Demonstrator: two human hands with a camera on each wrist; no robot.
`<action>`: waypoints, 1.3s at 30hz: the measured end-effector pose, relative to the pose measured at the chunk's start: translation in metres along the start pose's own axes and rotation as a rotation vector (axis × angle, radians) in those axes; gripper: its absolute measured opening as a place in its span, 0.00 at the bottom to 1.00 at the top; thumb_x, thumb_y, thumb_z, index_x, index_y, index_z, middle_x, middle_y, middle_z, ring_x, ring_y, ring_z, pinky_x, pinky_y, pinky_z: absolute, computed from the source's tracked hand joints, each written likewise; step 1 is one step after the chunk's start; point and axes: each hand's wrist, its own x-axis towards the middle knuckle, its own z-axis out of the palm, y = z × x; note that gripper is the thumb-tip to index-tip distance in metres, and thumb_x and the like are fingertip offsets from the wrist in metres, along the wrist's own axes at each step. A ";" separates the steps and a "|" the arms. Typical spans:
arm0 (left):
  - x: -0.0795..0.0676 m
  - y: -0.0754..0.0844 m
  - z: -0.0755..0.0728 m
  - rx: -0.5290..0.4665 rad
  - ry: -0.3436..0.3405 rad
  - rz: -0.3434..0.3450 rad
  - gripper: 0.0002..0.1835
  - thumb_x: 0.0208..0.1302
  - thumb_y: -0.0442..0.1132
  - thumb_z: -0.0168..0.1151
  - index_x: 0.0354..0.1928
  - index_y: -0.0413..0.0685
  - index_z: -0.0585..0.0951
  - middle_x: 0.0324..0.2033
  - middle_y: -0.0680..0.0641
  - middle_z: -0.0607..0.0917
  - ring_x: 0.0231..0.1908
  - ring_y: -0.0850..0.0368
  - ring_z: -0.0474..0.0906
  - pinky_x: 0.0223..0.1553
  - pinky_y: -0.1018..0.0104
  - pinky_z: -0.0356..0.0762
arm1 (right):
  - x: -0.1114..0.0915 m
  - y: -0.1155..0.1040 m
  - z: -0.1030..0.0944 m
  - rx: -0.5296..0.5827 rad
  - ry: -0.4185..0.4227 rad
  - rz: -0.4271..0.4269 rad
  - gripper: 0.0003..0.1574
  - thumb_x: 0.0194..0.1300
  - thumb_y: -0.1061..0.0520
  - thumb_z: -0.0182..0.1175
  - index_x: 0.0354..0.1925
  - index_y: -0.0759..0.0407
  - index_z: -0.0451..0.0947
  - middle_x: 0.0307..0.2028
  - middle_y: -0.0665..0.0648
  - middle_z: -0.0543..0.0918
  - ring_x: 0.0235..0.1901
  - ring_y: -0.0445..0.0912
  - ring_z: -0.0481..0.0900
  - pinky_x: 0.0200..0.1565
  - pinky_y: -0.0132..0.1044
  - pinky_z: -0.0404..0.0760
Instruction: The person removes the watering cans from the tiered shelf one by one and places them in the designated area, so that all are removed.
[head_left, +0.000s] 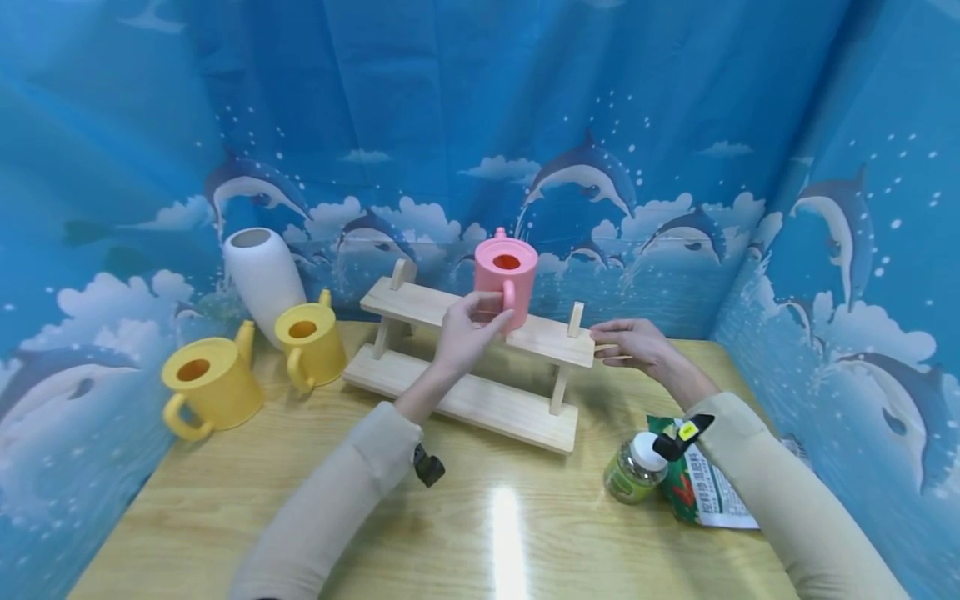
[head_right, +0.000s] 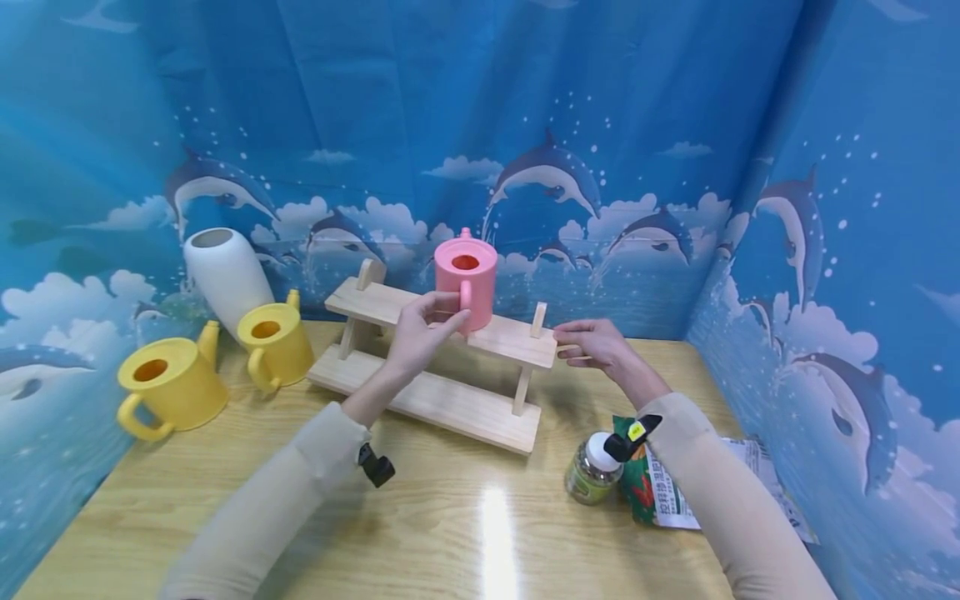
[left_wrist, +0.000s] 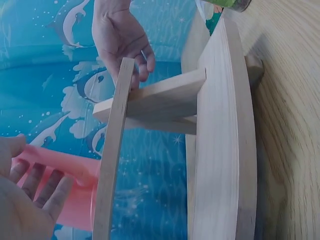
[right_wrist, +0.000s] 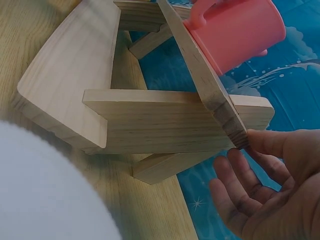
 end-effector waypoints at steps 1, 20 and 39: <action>0.000 0.000 0.002 -0.002 0.003 0.000 0.19 0.70 0.40 0.71 0.59 0.41 0.84 0.53 0.39 0.90 0.52 0.44 0.87 0.57 0.52 0.89 | 0.000 0.000 0.000 0.000 0.000 0.004 0.36 0.80 0.46 0.59 0.77 0.61 0.67 0.76 0.69 0.71 0.70 0.61 0.78 0.52 0.34 0.91; -0.001 0.006 -0.008 0.082 0.024 -0.012 0.15 0.74 0.39 0.67 0.56 0.37 0.84 0.50 0.36 0.89 0.49 0.41 0.87 0.48 0.56 0.92 | 0.000 -0.001 0.000 -0.009 0.008 0.000 0.36 0.80 0.46 0.58 0.77 0.60 0.67 0.76 0.69 0.70 0.70 0.61 0.78 0.55 0.36 0.91; -0.054 0.009 -0.081 0.003 0.001 -0.104 0.18 0.75 0.40 0.66 0.63 0.46 0.80 0.57 0.42 0.86 0.54 0.46 0.87 0.53 0.65 0.91 | 0.002 0.002 -0.001 -0.010 0.005 -0.018 0.36 0.80 0.47 0.59 0.76 0.61 0.67 0.75 0.69 0.72 0.64 0.55 0.84 0.51 0.33 0.92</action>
